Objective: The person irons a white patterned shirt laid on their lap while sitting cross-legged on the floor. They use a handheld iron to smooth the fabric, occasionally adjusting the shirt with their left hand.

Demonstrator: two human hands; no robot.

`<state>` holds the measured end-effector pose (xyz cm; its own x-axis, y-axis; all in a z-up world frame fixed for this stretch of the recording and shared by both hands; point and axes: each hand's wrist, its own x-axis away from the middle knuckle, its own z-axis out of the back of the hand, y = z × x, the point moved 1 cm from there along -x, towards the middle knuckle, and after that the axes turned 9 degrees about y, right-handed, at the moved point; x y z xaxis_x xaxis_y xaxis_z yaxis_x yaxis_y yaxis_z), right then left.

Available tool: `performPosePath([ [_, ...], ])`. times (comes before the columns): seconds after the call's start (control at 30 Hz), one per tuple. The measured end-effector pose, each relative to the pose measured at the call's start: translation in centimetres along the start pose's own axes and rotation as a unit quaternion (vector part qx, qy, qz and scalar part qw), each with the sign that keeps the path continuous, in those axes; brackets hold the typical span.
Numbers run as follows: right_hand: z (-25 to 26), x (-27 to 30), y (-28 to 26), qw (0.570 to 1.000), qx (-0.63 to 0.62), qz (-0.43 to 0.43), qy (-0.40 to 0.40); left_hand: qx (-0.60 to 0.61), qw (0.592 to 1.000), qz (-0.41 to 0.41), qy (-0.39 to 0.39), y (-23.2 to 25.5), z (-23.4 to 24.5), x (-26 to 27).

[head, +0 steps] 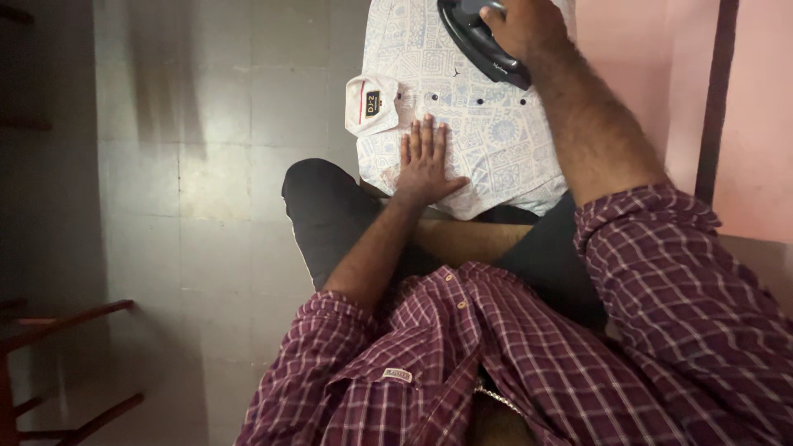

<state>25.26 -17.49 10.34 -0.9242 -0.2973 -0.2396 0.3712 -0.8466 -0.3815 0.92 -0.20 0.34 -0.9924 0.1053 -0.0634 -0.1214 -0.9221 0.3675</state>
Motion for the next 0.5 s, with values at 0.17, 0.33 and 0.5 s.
performPosePath([
  [0.17,0.4,0.0,0.4,0.995,-0.043,0.063,-0.058,0.007,1.000,0.005,-0.029,0.2,0.8,-0.4],
  [0.33,1.9,0.7,-1.2,0.991,-0.038,0.070,-0.106,0.012,1.000,0.008,-0.023,0.2,0.9,-0.1],
  [0.5,2.6,1.5,-3.1,0.986,-0.018,0.093,-0.134,0.014,1.000,0.005,-0.024,0.0,0.6,-0.1],
])
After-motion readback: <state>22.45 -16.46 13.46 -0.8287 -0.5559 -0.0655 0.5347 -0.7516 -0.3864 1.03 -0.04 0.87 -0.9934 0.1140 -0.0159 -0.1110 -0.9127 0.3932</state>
